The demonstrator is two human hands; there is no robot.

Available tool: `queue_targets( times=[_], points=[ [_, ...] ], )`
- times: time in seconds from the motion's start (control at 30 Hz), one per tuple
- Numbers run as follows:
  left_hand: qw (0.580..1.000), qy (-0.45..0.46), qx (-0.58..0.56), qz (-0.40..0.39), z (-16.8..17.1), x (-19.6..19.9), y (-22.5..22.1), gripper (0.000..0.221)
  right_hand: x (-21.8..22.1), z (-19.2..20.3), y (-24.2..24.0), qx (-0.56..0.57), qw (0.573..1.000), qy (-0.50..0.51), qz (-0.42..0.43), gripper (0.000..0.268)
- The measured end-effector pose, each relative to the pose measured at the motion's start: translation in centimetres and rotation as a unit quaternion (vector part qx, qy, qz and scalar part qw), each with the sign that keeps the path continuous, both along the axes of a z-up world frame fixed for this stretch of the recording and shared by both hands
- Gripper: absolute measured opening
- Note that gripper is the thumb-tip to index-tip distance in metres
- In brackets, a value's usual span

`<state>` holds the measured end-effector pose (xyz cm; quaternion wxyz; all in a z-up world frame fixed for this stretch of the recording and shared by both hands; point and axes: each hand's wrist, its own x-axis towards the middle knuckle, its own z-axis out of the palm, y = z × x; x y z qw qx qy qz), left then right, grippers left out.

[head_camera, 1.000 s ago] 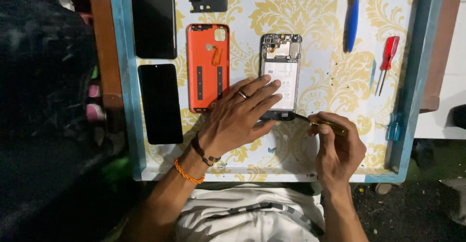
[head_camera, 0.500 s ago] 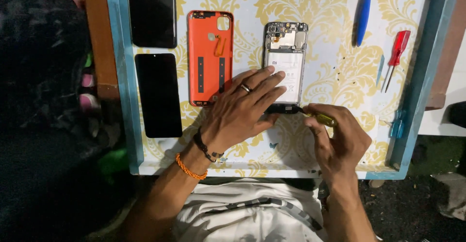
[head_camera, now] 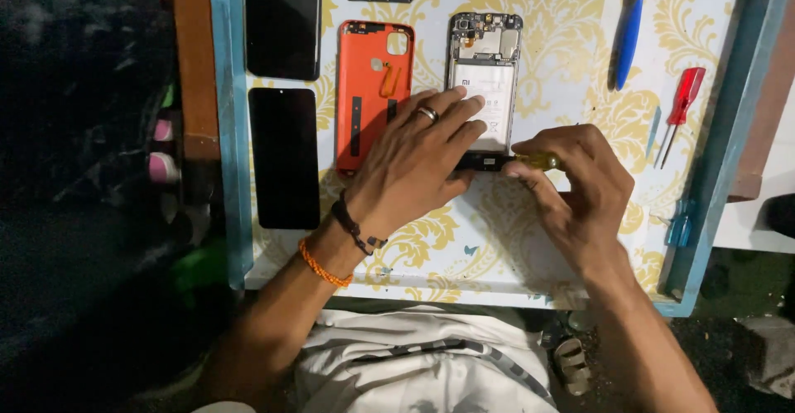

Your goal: Disassembling a mobile phone by unscrewing internal fasteners and removing the protective plastic frame.

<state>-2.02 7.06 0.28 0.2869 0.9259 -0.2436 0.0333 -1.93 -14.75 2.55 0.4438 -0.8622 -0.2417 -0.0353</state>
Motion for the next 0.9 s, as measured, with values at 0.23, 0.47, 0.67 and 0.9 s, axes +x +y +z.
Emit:
queue_targets(
  times=[0.23, 0.47, 0.67, 0.9],
  points=[
    [0.998, -0.038, -0.034, -0.026, 0.1, 2.2, 0.5, 0.054, -0.2, -1.2, -1.0, 0.013, 0.999, 0.046, 0.002, 0.026],
    [1.000, -0.008, -0.025, -0.009, -0.5, 1.8, 0.3, 0.051, -0.2, -1.9, -1.9, 0.035, 0.996, 0.077, 0.000, 0.030],
    [0.999, -0.007, -0.041, -0.016, -0.7, 1.7, 0.5, 0.049, -0.2, -3.2, -2.7, 0.045, 0.998, 0.045, 0.026, 0.042],
    [0.999, -0.015, -0.047, -0.013, -0.8, 1.5, 0.6, 0.048, 0.4, -3.8, -2.1, 0.072, 0.992, -0.068, 0.079, 0.039]
  ],
)
